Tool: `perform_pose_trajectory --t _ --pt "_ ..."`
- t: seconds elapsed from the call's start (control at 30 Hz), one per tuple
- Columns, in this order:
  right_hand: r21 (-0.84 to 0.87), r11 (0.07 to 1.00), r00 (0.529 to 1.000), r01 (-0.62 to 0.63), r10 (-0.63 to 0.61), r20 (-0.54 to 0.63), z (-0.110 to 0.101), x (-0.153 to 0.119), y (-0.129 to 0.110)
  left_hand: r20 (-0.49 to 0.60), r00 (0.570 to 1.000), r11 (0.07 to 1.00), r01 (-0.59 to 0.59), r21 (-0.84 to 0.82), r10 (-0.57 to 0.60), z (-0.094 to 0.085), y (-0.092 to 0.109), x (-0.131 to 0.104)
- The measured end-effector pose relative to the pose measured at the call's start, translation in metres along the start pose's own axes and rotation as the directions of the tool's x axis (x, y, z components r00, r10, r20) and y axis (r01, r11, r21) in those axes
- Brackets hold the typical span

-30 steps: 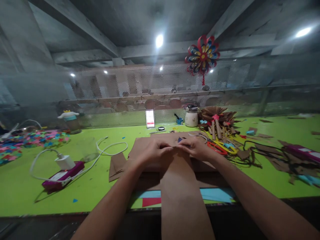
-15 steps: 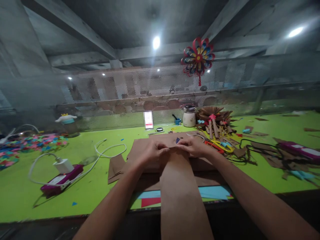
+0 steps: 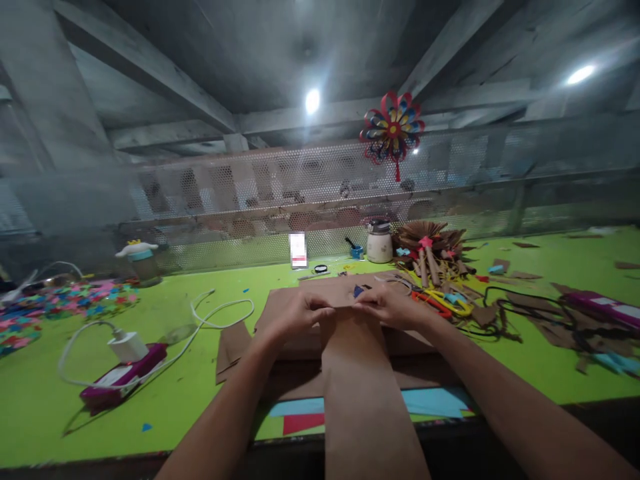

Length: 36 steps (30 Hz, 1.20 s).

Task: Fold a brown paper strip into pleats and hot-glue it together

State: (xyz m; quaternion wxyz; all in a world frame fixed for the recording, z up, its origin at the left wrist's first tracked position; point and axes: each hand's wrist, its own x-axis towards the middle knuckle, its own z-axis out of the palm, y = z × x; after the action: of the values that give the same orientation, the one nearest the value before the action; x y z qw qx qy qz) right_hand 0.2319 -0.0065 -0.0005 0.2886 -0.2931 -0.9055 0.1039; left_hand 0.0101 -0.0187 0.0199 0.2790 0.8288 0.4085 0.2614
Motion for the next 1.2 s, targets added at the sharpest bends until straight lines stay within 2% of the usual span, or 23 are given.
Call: perform_pose_trajectory --t 0.13,0.23,0.47,0.6,0.77,0.83,0.93,1.03,1.2 --pt "0.102 0.995 1.000 -0.019 0.019 0.007 -0.003 -0.001 0.001 0.051 0.999 0.997 0.003 -0.072 0.001 -0.003 -0.001 -0.001" --pt "0.161 0.985 0.998 -0.063 0.062 0.008 -0.006 -0.002 0.002 0.053 0.998 0.998 0.021 -0.067 -0.018 -0.004 0.002 -0.003" --pt "0.302 0.940 0.986 -0.161 0.141 0.085 -0.011 -0.003 0.005 -0.060 0.993 0.992 0.103 0.067 -0.099 -0.004 0.020 -0.009" --pt "0.370 0.914 0.985 -0.165 0.136 0.103 -0.010 -0.003 0.008 -0.148 0.980 0.988 0.142 0.053 -0.133 -0.005 0.015 -0.008" --pt "0.295 0.946 0.990 -0.135 0.118 0.076 -0.008 -0.001 0.009 -0.003 0.990 0.977 0.137 -0.165 -0.140 -0.008 -0.004 -0.004" --pt "0.260 0.957 0.992 -0.127 0.117 0.052 -0.008 -0.001 0.008 0.023 0.992 0.962 0.122 -0.244 -0.120 -0.009 -0.010 -0.004" --pt "0.263 0.957 0.992 -0.124 0.119 0.037 -0.008 -0.001 0.007 -0.019 0.994 0.951 0.096 -0.294 -0.106 -0.009 -0.011 -0.003" --pt "0.335 0.930 0.988 -0.153 0.147 0.043 -0.009 -0.002 0.005 -0.078 0.990 0.962 0.090 -0.258 -0.113 -0.007 -0.006 -0.003" --pt "0.538 0.816 0.972 -0.211 0.236 0.023 -0.011 -0.003 0.009 -0.171 0.981 0.983 0.064 -0.172 -0.094 -0.009 -0.005 -0.005"
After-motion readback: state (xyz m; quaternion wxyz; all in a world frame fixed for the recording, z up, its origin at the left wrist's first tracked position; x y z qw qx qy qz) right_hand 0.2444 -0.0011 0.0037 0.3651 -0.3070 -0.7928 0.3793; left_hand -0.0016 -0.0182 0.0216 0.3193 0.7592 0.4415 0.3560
